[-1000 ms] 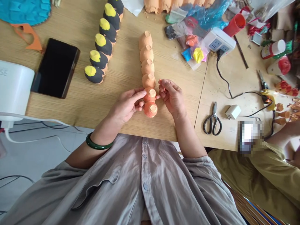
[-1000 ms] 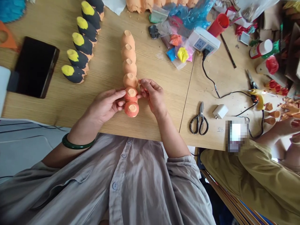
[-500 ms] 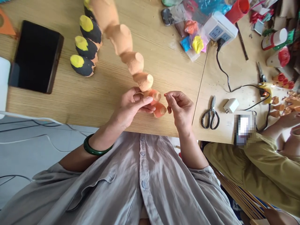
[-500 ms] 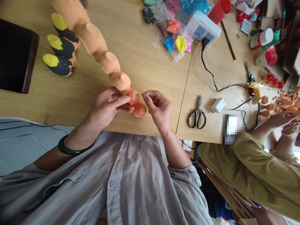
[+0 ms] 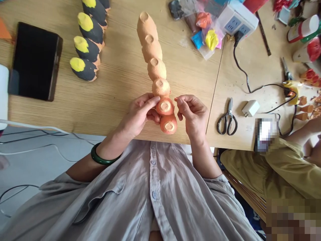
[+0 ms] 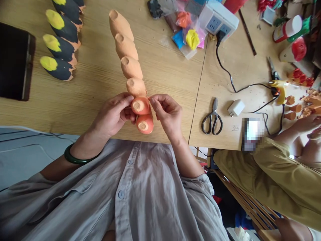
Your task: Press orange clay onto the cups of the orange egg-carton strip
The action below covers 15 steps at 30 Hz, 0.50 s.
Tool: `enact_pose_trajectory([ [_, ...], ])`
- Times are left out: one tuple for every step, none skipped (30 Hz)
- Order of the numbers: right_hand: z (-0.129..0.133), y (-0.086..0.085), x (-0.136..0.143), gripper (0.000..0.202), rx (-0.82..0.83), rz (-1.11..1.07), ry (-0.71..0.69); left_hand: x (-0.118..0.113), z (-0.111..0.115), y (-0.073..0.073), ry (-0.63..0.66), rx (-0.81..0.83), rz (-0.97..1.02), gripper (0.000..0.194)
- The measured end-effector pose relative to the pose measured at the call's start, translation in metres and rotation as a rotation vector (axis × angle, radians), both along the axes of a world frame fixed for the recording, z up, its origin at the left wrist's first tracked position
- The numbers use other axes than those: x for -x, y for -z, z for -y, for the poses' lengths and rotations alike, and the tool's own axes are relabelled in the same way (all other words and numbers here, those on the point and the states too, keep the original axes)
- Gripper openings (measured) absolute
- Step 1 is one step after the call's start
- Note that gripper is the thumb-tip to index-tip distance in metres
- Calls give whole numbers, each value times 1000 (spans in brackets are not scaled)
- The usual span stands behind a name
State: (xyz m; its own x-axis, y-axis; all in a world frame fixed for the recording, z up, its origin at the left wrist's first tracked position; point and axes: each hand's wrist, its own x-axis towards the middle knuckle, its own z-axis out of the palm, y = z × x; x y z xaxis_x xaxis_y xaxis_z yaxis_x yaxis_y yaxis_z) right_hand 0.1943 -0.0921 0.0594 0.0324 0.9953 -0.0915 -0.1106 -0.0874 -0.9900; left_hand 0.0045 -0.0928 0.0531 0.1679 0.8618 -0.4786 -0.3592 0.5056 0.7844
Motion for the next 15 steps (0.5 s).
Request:
enact_pose_trajectory([
  [0, 1, 0, 58, 0, -5, 3, 0, -1, -1, 2, 10, -2, 30],
  [1, 1, -1, 57, 7, -2, 6, 0, -1, -2, -2, 18, 0, 30],
  [2, 2, -1, 55, 26, 9, 8, 0, -1, -3, -10, 24, 6, 30],
  [3, 2, -1, 53, 53, 25, 9, -1, -2, -3, -20, 30, 15, 30],
  [5, 1, -1, 50, 83, 42, 8, -1, -2, -4, -30, 35, 24, 30],
  [6, 1, -1, 47, 112, 56, 9, -1, -1, -4, -36, 39, 32, 30],
  [7, 0, -1, 45, 139, 65, 12, 0, -1, -3, -39, 42, 38, 30],
  [7, 0, 0, 43, 159, 69, 12, 0, -1, -3, -39, 42, 43, 32],
  [7, -1, 0, 43, 172, 65, 13, 1, -1, -2, -39, 39, 50, 35],
  [7, -1, 1, 43, 181, 56, 14, 2, -1, -2, -41, 33, 57, 38],
  [7, -1, 1, 44, 185, 40, 14, 3, -1, -1, -47, 24, 63, 40],
  [6, 0, 2, 45, 182, 19, 12, 4, -2, -1, -54, 13, 70, 41],
  [6, 0, 2, 47, 175, -4, 8, 5, -2, -2, -59, 4, 76, 40],
  [6, 0, 3, 49, 168, -24, 4, 5, -2, -3, -63, -2, 77, 39],
  [5, 1, 3, 51, 162, -37, 1, 6, -3, -4, -63, -3, 72, 37],
])
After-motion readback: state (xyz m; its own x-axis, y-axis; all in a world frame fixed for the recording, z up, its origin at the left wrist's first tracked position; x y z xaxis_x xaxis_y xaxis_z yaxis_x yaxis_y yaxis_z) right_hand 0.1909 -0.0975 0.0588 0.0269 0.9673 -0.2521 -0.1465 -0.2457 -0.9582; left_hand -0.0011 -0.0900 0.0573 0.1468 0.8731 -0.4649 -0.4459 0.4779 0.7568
